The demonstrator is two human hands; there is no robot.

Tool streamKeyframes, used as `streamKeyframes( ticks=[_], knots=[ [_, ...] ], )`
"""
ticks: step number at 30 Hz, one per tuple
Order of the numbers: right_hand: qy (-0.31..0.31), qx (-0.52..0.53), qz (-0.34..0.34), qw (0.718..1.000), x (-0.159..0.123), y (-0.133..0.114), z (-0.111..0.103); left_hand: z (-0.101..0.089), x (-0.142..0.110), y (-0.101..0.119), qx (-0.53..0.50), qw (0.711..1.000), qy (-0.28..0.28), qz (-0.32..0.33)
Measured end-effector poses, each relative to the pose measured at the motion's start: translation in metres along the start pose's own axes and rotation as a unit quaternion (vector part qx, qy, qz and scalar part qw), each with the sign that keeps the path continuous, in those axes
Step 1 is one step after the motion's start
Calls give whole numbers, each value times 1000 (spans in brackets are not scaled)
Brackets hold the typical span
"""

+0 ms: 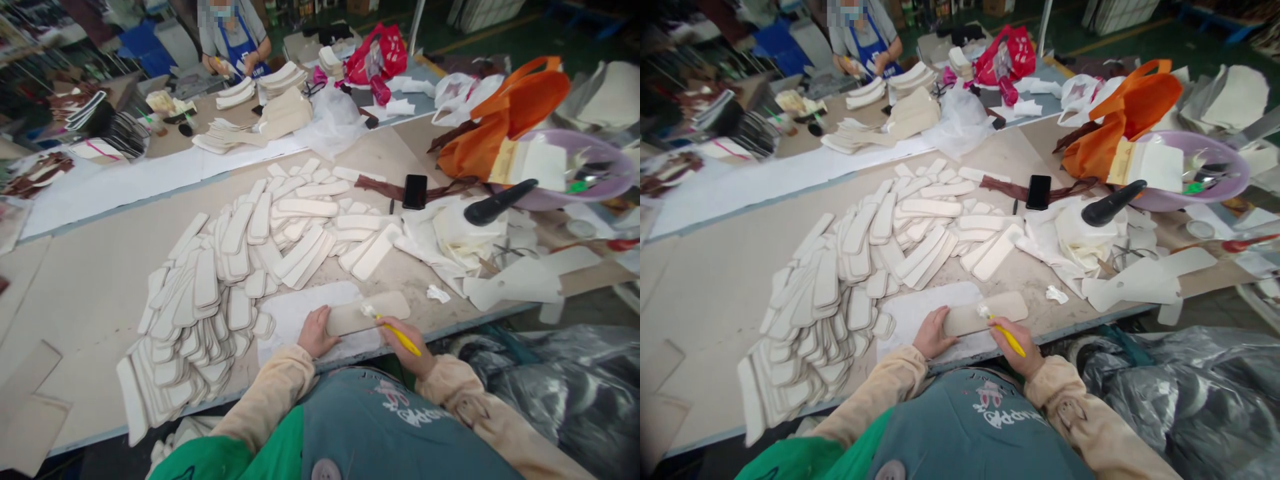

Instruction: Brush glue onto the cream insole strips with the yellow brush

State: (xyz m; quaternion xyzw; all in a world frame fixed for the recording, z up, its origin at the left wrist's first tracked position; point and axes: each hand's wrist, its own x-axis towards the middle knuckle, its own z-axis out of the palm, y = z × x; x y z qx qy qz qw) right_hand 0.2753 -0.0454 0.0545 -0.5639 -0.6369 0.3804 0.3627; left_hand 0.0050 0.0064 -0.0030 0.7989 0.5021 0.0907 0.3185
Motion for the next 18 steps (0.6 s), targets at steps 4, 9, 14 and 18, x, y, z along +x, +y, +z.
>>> streamKeyframes(
  ticks=[4, 9, 14, 18],
  knots=[
    [-86, 96, 110, 986, 16, -24, 37, 2, -1, 0, 5, 1000, 14, 3],
    [-113, 121, 160, 973, 31, -21, 63, 3, -2, -1, 12, 1000, 18, 6],
    [-73, 109, 175, 976, 35, -15, 65, 3, -2, 1, 25, 999, 17, -12],
    [0, 79, 214, 974, 32, -3, 40, 5, -3, 0, 33, 999, 13, -16]
  ],
)
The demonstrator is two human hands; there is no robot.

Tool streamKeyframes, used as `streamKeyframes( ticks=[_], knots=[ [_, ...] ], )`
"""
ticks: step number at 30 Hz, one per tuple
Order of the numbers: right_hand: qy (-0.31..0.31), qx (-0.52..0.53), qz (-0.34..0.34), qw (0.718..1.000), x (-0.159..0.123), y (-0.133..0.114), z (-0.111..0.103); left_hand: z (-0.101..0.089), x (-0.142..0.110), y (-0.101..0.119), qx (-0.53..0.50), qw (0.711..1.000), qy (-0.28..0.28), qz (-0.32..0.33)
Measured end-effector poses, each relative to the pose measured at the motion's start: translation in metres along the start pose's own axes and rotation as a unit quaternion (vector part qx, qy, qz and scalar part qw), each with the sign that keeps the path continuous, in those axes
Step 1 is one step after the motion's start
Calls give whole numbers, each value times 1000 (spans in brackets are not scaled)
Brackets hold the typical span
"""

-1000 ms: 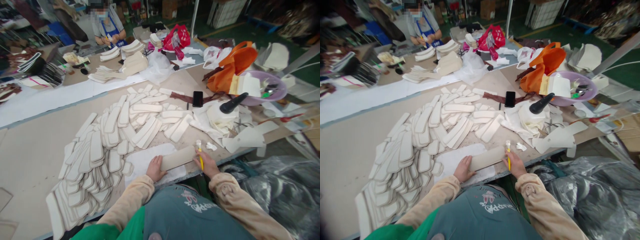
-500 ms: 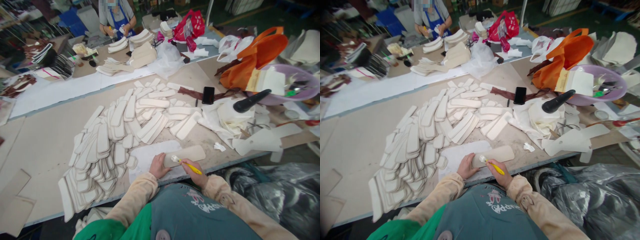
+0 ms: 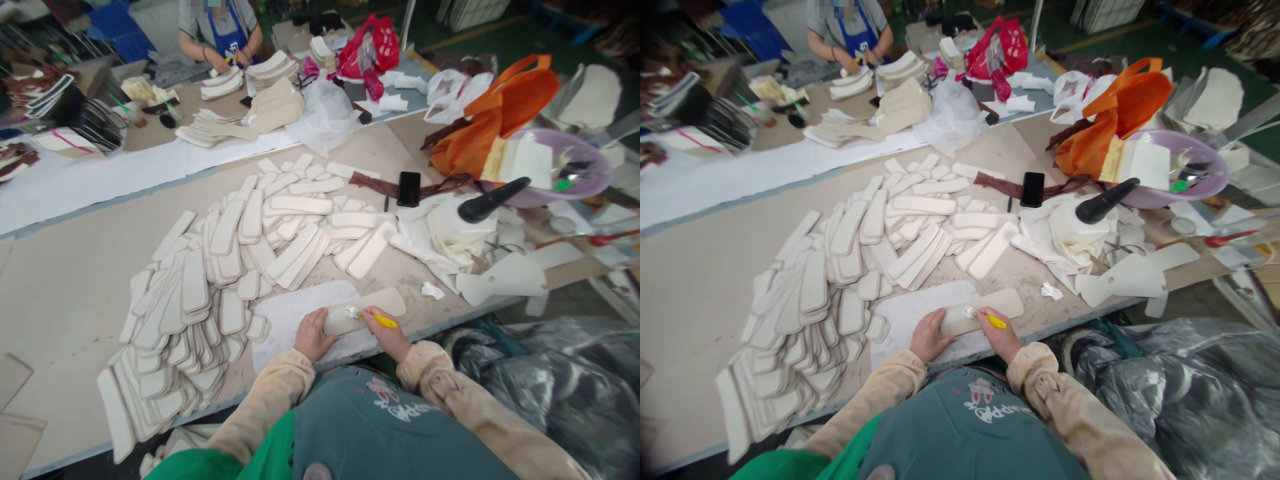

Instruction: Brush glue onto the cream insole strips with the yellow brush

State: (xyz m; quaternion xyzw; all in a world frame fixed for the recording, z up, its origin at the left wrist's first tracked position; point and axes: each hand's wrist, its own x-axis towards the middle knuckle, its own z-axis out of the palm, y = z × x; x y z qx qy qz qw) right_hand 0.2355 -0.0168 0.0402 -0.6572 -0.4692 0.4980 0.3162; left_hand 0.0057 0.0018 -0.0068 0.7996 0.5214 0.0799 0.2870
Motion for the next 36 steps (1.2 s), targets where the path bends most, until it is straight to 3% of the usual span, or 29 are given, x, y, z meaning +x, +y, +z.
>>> streamKeyframes(
  ticks=[6, 9, 12, 17, 20, 22, 26, 31, 34, 36],
  knots=[
    [142, -30, 21, 989, 2, 16, -69, 1, 0, -3, 6, 1000, 3, 11],
    [181, -50, 3, 982, -6, 11, -82, 0, 1, -2, 9, 1000, 1, 11],
    [130, -35, -18, 991, -16, -3, -63, -2, 1, -1, 9, 1000, 2, 17],
    [-73, 11, -21, 997, -22, -15, 3, -2, 1, -1, 6, 1000, 8, 22],
    [-118, 15, -20, 993, -17, -11, 26, -1, 0, -1, 7, 1000, 7, 26],
    [-120, 6, -19, 993, -14, -5, 28, -1, 0, 0, 12, 1000, 8, 21],
    [-72, -33, -15, 997, -13, 7, 2, -3, 0, 3, 11, 1000, 1, 9],
    [26, -109, -29, 993, -14, 20, -57, -3, 1, 2, 3, 1000, 1, 8],
    [85, -188, -68, 976, -14, 25, -85, -1, 1, 0, 11, 1000, 6, 11],
    [112, -271, -108, 950, -14, 24, -92, 0, 2, -1, 14, 1000, 9, 11]
  ],
)
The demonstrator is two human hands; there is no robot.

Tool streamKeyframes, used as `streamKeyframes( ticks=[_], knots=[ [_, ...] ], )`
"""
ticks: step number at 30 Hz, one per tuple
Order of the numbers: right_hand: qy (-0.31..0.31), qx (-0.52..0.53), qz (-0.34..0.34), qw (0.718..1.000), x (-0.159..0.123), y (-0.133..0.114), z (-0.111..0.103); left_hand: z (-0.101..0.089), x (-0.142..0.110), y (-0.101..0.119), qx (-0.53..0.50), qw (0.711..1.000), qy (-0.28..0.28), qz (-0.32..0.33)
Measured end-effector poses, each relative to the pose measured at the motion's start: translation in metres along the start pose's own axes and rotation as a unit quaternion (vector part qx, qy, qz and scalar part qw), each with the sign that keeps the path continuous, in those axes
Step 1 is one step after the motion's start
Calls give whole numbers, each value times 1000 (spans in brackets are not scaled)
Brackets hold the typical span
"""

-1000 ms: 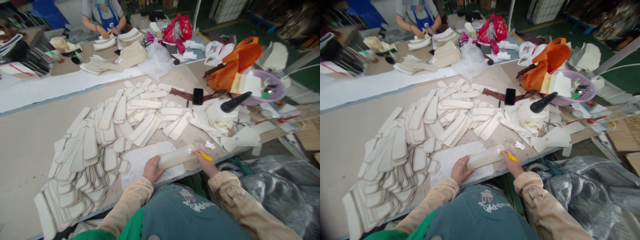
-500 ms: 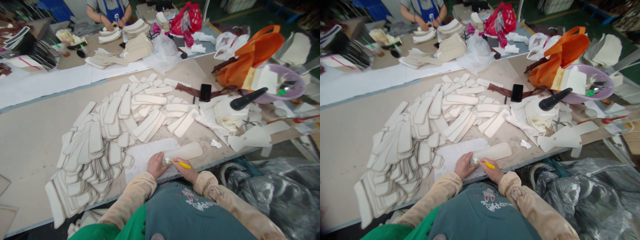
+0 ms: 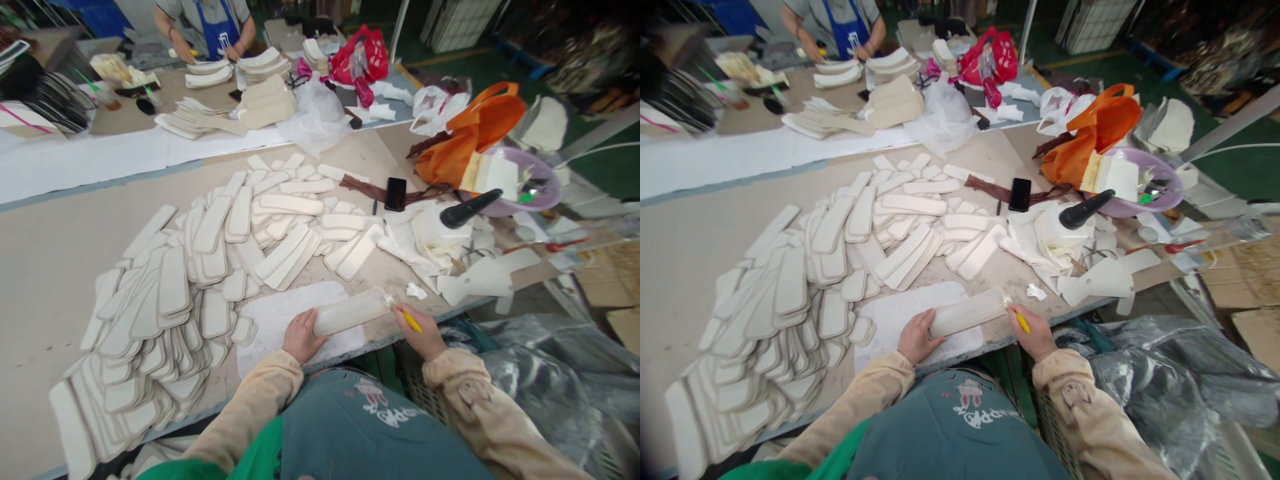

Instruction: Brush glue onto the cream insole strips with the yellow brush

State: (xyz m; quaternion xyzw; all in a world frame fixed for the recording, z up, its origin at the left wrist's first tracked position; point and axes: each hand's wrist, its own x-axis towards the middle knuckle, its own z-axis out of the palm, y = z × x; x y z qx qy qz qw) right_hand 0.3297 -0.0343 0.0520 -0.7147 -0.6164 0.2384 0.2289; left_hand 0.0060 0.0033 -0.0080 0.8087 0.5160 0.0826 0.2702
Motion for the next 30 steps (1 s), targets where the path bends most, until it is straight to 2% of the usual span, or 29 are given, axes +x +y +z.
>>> streamKeyframes(
  ticks=[3, 5, 7, 9, 11, 13, 15, 16, 18, 19, 22, 24, 27, 30],
  knots=[
    [-10, -142, -49, 989, -1, -11, 6, 0, 0, 0, -1, 1000, 0, 5],
    [-58, -204, -71, 975, -5, -28, 19, -1, 1, 1, -1, 1000, -1, 6],
    [-110, -217, -98, 965, -9, -49, 34, -1, 1, 1, -3, 1000, -1, 7],
    [-151, -170, -142, 963, -13, -71, 50, -1, 1, 1, -7, 1000, 0, 9],
    [-189, -72, -188, 961, -15, -89, 61, 1, 0, 0, -11, 1000, 4, 9],
    [-194, 31, -204, 959, -14, -97, 64, 1, -1, -1, -18, 1000, 4, 8],
    [-139, 70, -183, 971, -10, -93, 58, 1, -2, -3, -28, 1000, -1, 10],
    [-98, 54, -167, 980, -7, -86, 53, 1, -3, -3, -33, 999, -5, 12],
    [-26, -37, -130, 990, 0, -68, 40, -1, -4, -4, -42, 999, -12, 18],
    [-11, -98, -109, 989, 3, -59, 35, -2, -4, -4, -46, 999, -14, 20],
    [-38, -243, -61, 967, 9, -42, 28, -4, -4, -5, -57, 998, -15, 19],
    [-82, -272, -65, 957, 8, -45, 35, -3, -5, -6, -61, 998, -9, 21],
    [-141, -199, -120, 962, 1, -69, 54, -1, -5, -7, -67, 997, 6, 28],
    [-196, -3, -159, 968, -7, -98, 71, 1, -5, -8, -71, 997, 15, 25]
  ],
)
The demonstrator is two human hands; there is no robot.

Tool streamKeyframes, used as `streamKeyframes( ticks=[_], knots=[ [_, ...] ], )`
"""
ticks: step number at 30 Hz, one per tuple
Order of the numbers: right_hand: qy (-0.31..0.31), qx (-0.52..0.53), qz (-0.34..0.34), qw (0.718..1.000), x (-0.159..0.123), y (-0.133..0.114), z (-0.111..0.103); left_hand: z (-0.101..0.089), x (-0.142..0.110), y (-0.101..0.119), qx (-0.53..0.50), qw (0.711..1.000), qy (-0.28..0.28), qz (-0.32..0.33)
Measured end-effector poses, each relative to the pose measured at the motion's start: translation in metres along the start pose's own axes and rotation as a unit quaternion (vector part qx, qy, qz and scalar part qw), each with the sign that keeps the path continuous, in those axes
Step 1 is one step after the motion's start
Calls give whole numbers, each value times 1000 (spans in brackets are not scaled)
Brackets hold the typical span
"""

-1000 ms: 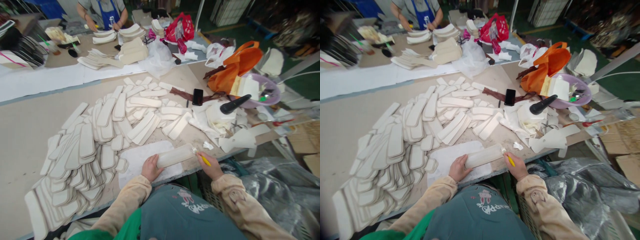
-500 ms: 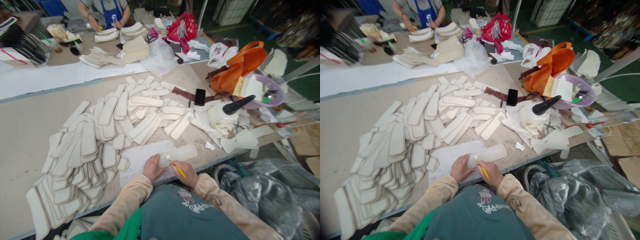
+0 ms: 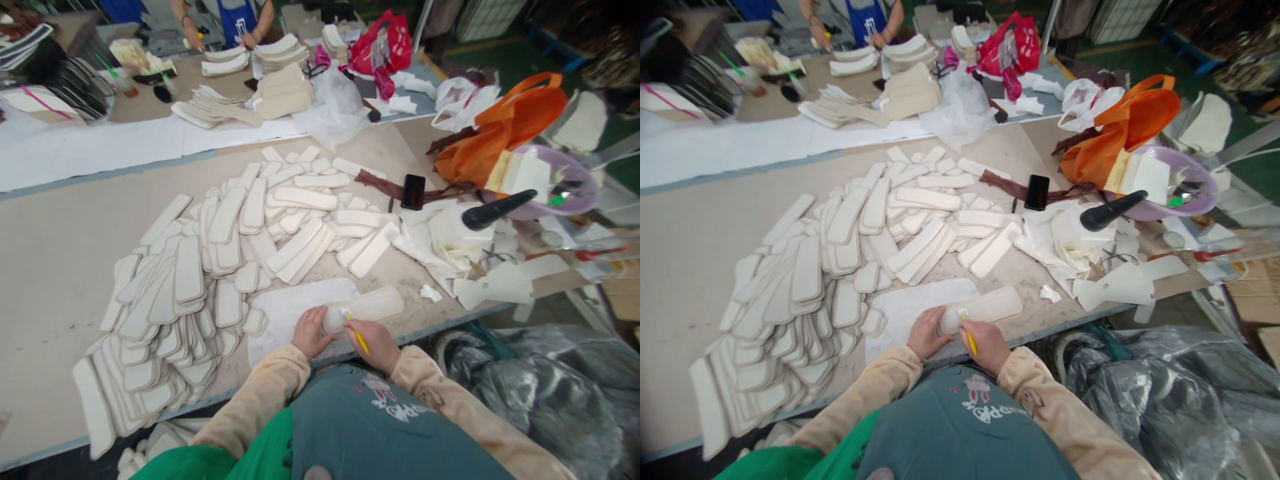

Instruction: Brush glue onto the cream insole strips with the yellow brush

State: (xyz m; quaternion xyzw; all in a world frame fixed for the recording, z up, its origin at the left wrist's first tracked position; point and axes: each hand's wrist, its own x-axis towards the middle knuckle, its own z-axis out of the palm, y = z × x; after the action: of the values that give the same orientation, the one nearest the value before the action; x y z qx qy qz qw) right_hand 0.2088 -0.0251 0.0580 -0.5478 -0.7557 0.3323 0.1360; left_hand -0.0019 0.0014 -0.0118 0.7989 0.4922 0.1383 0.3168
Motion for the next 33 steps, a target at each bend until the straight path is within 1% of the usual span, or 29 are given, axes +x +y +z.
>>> streamKeyframes(
  ticks=[1, 3, 6, 9, 12, 14, 16, 18, 20, 22, 24, 27, 29, 30, 31, 32, 33],
  knots=[
    [-3, 71, -8, 997, 3, -8, 3, 0, 0, 0, -1, 1000, 0, -3],
    [-4, 189, 9, 982, 7, -18, 8, -1, 1, 1, -2, 1000, -3, -12],
    [-1, 282, 84, 956, 10, -17, 9, -3, 1, 2, -2, 1000, -8, -19],
    [25, 310, 164, 936, 7, -1, 4, -3, 1, 2, 1, 1000, -10, -19],
    [99, 290, 236, 922, -4, 25, -9, -3, 2, 2, 4, 1000, -15, -18],
    [156, 246, 253, 923, -16, 43, -22, -4, 2, 2, 6, 1000, -16, -14],
    [203, 179, 223, 937, -28, 58, -34, -4, 3, 2, 7, 1000, -14, -9],
    [222, 83, 174, 956, -38, 68, -40, -5, 4, 3, 10, 1000, -9, -6],
    [200, -25, 146, 968, -43, 71, -40, -6, 5, 3, 13, 1000, -8, -6],
    [151, -101, 134, 974, -43, 64, -34, -6, 5, 4, 15, 1000, -10, -10],
    [101, -105, 101, 984, -39, 50, -25, -7, 5, 7, 16, 1000, -17, -18],
    [44, -12, 22, 999, -32, 27, -15, -8, 3, 11, 28, 998, -32, -35],
    [37, 51, 2, 998, -28, 16, -14, -9, 3, 13, 53, 995, -60, -54],
    [55, 68, 9, 996, -25, 14, -15, -10, 5, 14, 72, 991, -86, -69],
    [89, 74, 23, 993, -21, 14, -18, -12, 9, 14, 96, 983, -121, -96],
    [146, 71, 45, 986, -16, 16, -23, -14, 14, 14, 119, 971, -161, -131],
    [224, 62, 74, 970, -10, 18, -30, -18, 20, 13, 134, 968, -157, -140]
  ],
)
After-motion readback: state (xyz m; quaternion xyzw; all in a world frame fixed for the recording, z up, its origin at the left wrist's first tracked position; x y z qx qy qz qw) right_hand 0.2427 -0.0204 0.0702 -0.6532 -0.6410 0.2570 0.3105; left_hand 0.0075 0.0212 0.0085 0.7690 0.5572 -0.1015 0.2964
